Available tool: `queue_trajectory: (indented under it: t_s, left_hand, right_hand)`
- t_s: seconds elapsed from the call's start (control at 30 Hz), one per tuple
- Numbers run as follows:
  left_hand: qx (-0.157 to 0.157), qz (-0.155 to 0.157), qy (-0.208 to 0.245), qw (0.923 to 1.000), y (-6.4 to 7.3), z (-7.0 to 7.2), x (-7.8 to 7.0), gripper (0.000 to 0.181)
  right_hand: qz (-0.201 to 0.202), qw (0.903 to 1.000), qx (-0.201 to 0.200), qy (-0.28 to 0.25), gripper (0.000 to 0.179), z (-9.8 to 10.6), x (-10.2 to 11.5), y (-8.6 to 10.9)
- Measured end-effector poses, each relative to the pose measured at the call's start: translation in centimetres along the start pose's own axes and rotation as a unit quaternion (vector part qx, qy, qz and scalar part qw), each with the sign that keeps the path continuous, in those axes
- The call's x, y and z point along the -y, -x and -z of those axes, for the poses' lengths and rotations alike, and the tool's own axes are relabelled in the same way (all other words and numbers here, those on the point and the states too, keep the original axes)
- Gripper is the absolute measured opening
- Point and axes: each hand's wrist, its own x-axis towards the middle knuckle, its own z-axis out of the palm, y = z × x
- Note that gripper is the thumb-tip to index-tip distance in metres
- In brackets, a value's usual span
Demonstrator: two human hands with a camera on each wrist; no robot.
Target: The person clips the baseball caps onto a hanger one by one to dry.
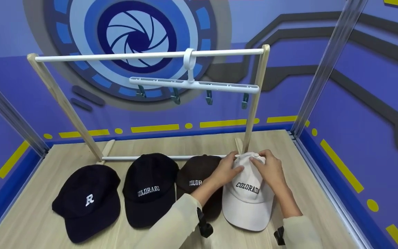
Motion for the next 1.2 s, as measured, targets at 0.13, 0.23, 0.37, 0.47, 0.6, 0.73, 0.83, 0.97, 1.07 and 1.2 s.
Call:
queue_trajectory:
  t_s: [0.13,0.23,0.37,0.47,0.6,0.73,0.83,0.97,1.07,1.2]
  left_hand:
    - [-0.006,-0.018,-0.026,0.9995,0.2,0.3,-0.1,0.043]
    - [-0.005,-0.031,-0.035,0.9989,0.2,0.7,-0.2,0.035]
    - [0.002,-0.049,-0.039,0.9980,0.3,1.3,-0.4,0.021]
    - [0.007,-0.061,-0.041,0.9973,0.3,1.8,-0.6,0.015]
    - [0.012,-0.069,-0.029,0.9971,0.3,2.5,-1.0,0.014]
    - [0.020,-0.069,-0.016,0.9973,0.4,3.2,-1.4,0.014]
    - [0.022,-0.074,-0.022,0.9968,0.6,3.7,-1.7,0.015]
    - [0.018,-0.105,-0.038,0.9936,0.7,4.5,-2.0,0.015]
    - [0.013,-0.138,-0.055,0.9888,0.6,5.2,-2.5,0.016]
    - [0.006,-0.153,-0.063,0.9862,0.0,6.3,-3.3,0.021]
  right_hand:
    - [0.009,0.9997,-0.016,-0.013,0.044,0.1,0.7,0.0]
    - [0.019,0.9994,-0.027,-0.010,0.040,0.1,1.1,-0.1]
    - [0.036,0.9985,-0.042,0.000,0.036,0.4,1.6,-0.2]
    - [0.047,0.9977,-0.049,0.003,0.033,0.6,1.9,-0.1]
    - [0.055,0.9973,-0.049,0.002,0.032,1.1,2.7,0.0]
    - [0.066,0.9964,-0.053,0.003,0.032,1.6,3.4,0.3]
    - [0.078,0.9949,-0.064,-0.003,0.031,1.7,3.8,0.4]
    - [0.093,0.9916,-0.088,-0.017,0.028,1.7,4.2,0.5]
    - [0.105,0.9879,-0.112,-0.024,0.027,2.0,4.7,0.3]
    - [0.122,0.9828,-0.135,-0.031,0.026,2.5,5.7,-0.4]
